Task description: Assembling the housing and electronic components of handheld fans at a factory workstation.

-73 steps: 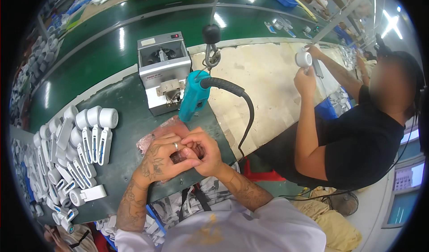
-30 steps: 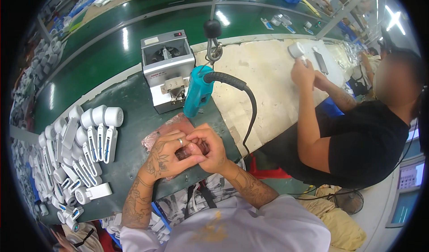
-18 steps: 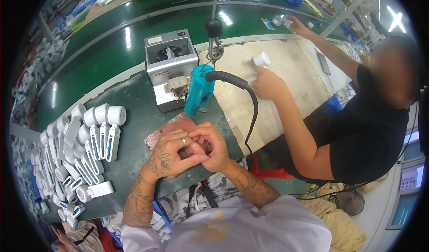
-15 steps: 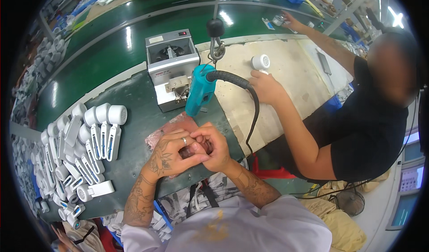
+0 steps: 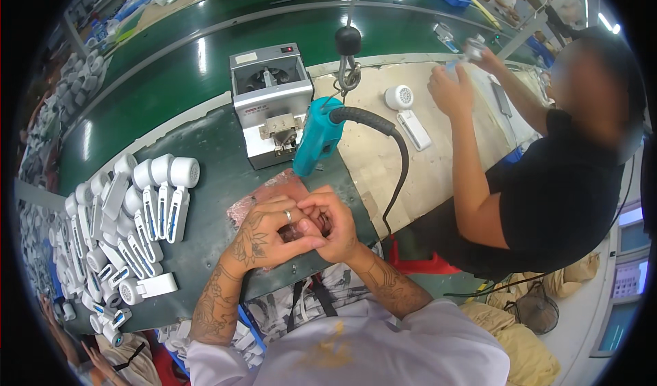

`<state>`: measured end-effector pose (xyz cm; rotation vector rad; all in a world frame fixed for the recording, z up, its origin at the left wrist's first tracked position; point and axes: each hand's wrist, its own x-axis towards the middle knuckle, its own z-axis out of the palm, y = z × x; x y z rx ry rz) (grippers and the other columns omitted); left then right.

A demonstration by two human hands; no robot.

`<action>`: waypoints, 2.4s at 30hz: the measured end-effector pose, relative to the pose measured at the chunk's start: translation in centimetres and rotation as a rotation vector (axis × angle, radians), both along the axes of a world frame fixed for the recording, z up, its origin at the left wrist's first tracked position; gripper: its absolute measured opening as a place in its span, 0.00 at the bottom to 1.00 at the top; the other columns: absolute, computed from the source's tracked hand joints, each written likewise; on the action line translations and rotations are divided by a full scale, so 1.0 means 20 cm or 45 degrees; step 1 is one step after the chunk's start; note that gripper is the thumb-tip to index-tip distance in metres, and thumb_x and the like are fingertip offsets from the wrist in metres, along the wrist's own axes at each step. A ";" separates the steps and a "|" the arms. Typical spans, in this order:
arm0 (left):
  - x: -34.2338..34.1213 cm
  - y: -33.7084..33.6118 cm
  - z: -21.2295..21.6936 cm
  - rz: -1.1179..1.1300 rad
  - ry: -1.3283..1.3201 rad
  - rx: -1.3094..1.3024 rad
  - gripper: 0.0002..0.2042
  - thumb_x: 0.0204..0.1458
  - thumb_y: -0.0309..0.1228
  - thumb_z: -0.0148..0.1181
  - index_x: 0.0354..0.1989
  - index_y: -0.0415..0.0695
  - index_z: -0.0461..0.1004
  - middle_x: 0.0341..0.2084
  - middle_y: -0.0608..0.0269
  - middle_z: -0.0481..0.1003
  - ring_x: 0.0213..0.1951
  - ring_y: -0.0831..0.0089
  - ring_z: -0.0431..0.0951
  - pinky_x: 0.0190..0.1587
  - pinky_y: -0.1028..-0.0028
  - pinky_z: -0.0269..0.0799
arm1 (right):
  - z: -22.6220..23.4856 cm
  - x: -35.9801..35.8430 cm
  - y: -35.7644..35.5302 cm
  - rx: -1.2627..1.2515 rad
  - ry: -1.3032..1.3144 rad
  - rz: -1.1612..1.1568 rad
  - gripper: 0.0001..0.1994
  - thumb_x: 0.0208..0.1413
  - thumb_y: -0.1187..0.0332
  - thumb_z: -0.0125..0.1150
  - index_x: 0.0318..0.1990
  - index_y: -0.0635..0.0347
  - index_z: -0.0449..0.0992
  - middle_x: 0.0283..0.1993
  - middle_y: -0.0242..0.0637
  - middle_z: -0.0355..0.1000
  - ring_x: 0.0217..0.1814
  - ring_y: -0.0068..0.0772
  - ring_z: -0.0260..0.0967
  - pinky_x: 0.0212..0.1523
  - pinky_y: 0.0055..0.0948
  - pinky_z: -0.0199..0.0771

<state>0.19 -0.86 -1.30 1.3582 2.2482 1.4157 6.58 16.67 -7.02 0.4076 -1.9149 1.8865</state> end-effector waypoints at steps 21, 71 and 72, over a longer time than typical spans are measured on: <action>0.00 0.02 -0.01 0.044 0.044 0.043 0.18 0.45 0.41 0.78 0.35 0.40 0.81 0.24 0.59 0.74 0.31 0.60 0.78 0.37 0.63 0.73 | -0.02 0.01 0.02 0.083 -0.052 0.106 0.11 0.65 0.81 0.56 0.53 0.67 0.70 0.49 0.38 0.64 0.36 0.16 0.63 0.37 0.17 0.67; -0.02 -0.02 0.05 0.039 -0.056 -0.084 0.23 0.53 0.54 0.69 0.33 0.43 0.82 0.29 0.59 0.76 0.36 0.60 0.79 0.43 0.63 0.74 | -0.01 0.03 0.00 0.133 -0.043 -0.020 0.12 0.66 0.77 0.57 0.56 0.62 0.71 0.49 0.38 0.67 0.38 0.20 0.66 0.38 0.20 0.70; -0.01 -0.02 0.04 0.040 -0.056 -0.081 0.22 0.53 0.54 0.69 0.33 0.43 0.82 0.28 0.59 0.76 0.36 0.60 0.79 0.42 0.63 0.74 | 0.00 0.03 -0.02 0.094 -0.043 -0.014 0.13 0.66 0.76 0.58 0.56 0.62 0.71 0.47 0.37 0.66 0.38 0.19 0.64 0.37 0.19 0.68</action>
